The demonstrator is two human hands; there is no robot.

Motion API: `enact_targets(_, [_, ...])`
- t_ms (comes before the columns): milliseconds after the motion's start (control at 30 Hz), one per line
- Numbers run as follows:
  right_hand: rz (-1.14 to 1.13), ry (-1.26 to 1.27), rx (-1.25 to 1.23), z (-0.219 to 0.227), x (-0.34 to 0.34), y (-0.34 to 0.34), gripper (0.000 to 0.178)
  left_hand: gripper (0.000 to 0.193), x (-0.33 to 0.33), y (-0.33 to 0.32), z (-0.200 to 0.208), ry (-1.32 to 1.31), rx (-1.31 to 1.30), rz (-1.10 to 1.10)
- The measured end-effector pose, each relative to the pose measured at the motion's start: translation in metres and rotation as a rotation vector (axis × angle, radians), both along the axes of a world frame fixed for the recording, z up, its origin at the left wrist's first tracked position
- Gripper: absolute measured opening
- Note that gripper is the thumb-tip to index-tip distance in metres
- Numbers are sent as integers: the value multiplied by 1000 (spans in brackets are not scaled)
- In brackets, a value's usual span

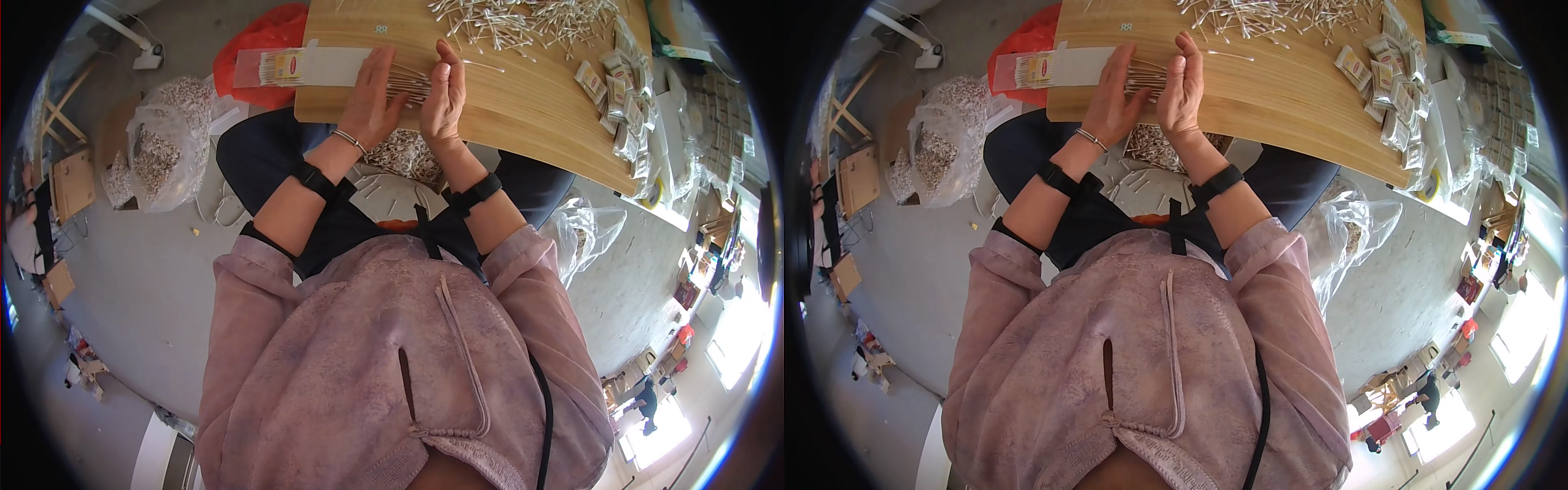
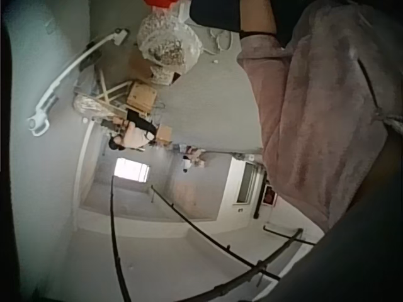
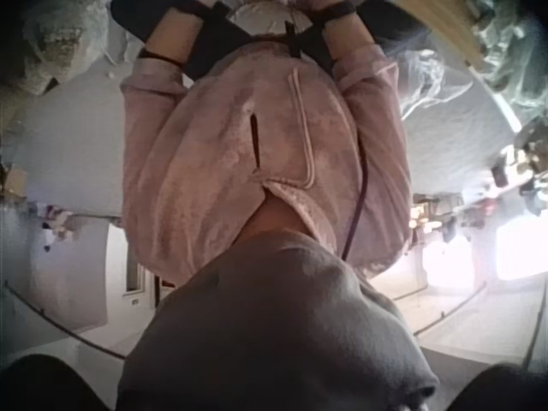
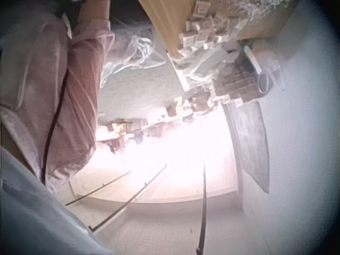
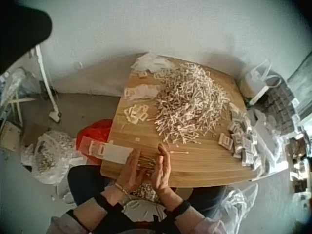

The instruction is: The recorder packages cotton swabs into small plastic bags at a workstation.

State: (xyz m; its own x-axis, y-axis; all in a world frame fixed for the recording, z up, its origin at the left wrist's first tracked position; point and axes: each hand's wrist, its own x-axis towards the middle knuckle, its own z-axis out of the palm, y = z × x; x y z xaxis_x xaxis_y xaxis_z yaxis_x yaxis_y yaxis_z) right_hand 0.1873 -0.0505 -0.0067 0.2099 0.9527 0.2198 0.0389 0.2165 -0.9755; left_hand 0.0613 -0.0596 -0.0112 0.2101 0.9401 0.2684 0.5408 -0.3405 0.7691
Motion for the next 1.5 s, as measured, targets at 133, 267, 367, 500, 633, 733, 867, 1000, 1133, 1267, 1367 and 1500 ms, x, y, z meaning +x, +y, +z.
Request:
enact_targets(133, [35, 114, -57, -1, 3, -3, 45, 60, -7, -1, -1, -53, 2, 22])
enact_targets(267, [50, 156, -91, 3, 6, -6, 45, 48, -9, -2, -7, -459, -113, 105])
enact_targets(367, [90, 107, -103, 4, -5, -5, 45, 43, -4, -2, -9, -471, -50, 99])
enact_targets(500, [140, 102, -107, -1, -4, -2, 43, 40, -3, 0, -10, -474, -28, 90])
enact_targets(633, [61, -404, 93, 1, 14, -5, 43, 38, -8, -1, -15, -601, -64, 140])
enact_targets(733, [120, -911, 177, 6, 22, -14, 50, 36, -9, -1, -16, -800, -176, 178])
enact_targets(867, [391, -1200, 45, 12, 12, -34, 65, 39, -6, 2, -17, -837, -103, 176])
enact_targets(1000, [430, -1271, 52, 0, 11, -36, 74, 41, -4, 5, -16, -885, -113, 179])
enact_targets(1133, [399, -1391, 78, -1, 8, -24, 78, 40, -5, 4, -17, -893, -132, 190])
enact_targets(1267, [440, -1424, 67, 3, 11, -21, 77, 40, -4, 4, -18, -912, -124, 193])
enact_targets(1367, [448, -1407, 65, 3, 10, -27, 77, 40, -3, 4, -17, -915, -124, 202])
enact_targets(1500, [461, -1406, 70, 7, 9, -24, 76, 40, -5, 4, -18, -902, -115, 210])
